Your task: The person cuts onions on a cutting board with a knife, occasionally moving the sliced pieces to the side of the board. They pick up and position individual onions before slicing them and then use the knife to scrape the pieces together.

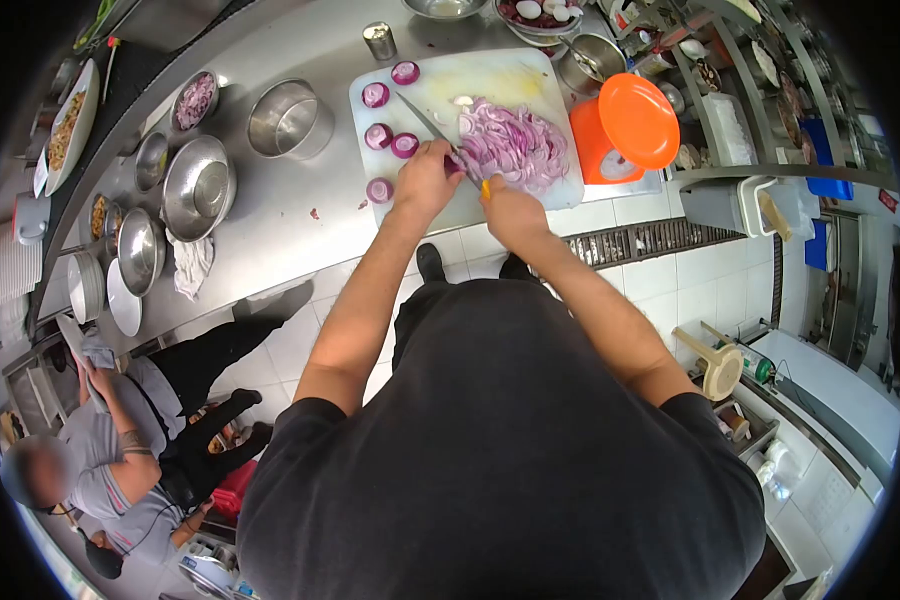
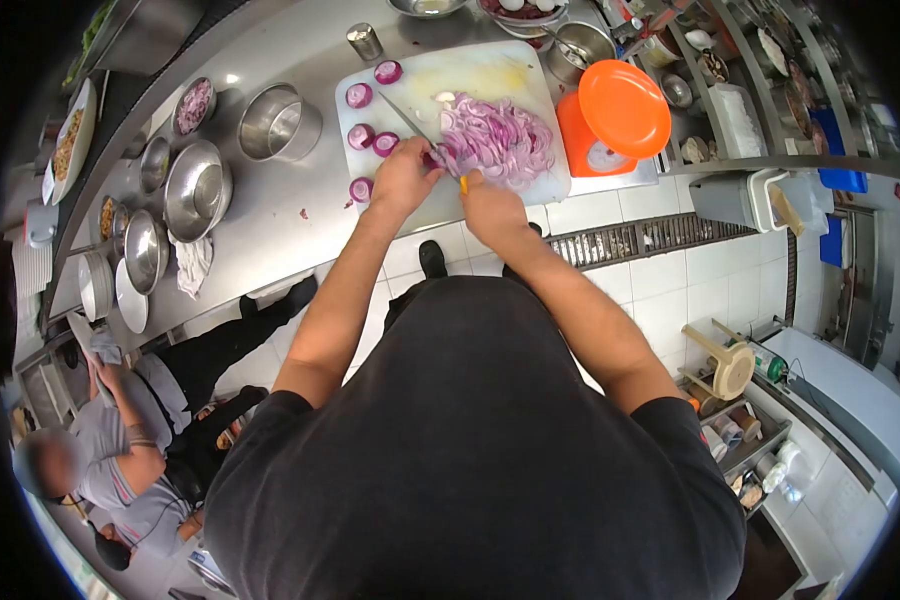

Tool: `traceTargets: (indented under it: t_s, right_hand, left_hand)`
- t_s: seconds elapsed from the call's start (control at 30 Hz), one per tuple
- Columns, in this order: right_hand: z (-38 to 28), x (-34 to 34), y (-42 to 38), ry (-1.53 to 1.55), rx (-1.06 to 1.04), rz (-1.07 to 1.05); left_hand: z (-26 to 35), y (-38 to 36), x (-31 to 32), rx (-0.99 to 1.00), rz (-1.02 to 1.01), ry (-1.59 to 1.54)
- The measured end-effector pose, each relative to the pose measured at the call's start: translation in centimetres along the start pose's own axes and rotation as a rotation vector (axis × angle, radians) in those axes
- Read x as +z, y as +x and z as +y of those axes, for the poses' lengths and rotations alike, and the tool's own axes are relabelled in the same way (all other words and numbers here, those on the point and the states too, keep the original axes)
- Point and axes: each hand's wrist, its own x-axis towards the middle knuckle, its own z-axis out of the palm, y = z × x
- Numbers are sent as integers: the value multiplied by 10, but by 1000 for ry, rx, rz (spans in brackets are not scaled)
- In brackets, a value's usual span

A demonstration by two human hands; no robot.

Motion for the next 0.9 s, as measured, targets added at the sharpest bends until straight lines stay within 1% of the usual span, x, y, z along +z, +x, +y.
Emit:
traceTargets:
  t_s: [0.17,0.27,0.37,0.47,0.57,0.67,0.77,0.9]
  right_hand:
    - [25,-11,8,61,-44,-9]
    - [27,-20,4,-1,-30,12]
    - [24,-19,0,-46,-10,38]
    - [9,-37,-5,-112,-37,17]
    - [2,-57,-10,-184,-65,-6]
    - [1,-55,-17,-158,-85,14]
    - [2,-19,-7,-92,-3,2]
    - [-6,-27,5,-74,-31,-16]
  left_hand:
    - [7,-1,13,107,45,-13]
    - [14,-4,18,106,1,128]
    - [15,-6,16,52,-56,172]
    - [19,-11,8,5,-65,128]
    - [18,-16,2,-24,-21,32]
    - [6,-12,6,-2,-50,-8]
    - [-1,-9,11,34,-12,-5]
    - [-1,-8,7,23,-25,-1]
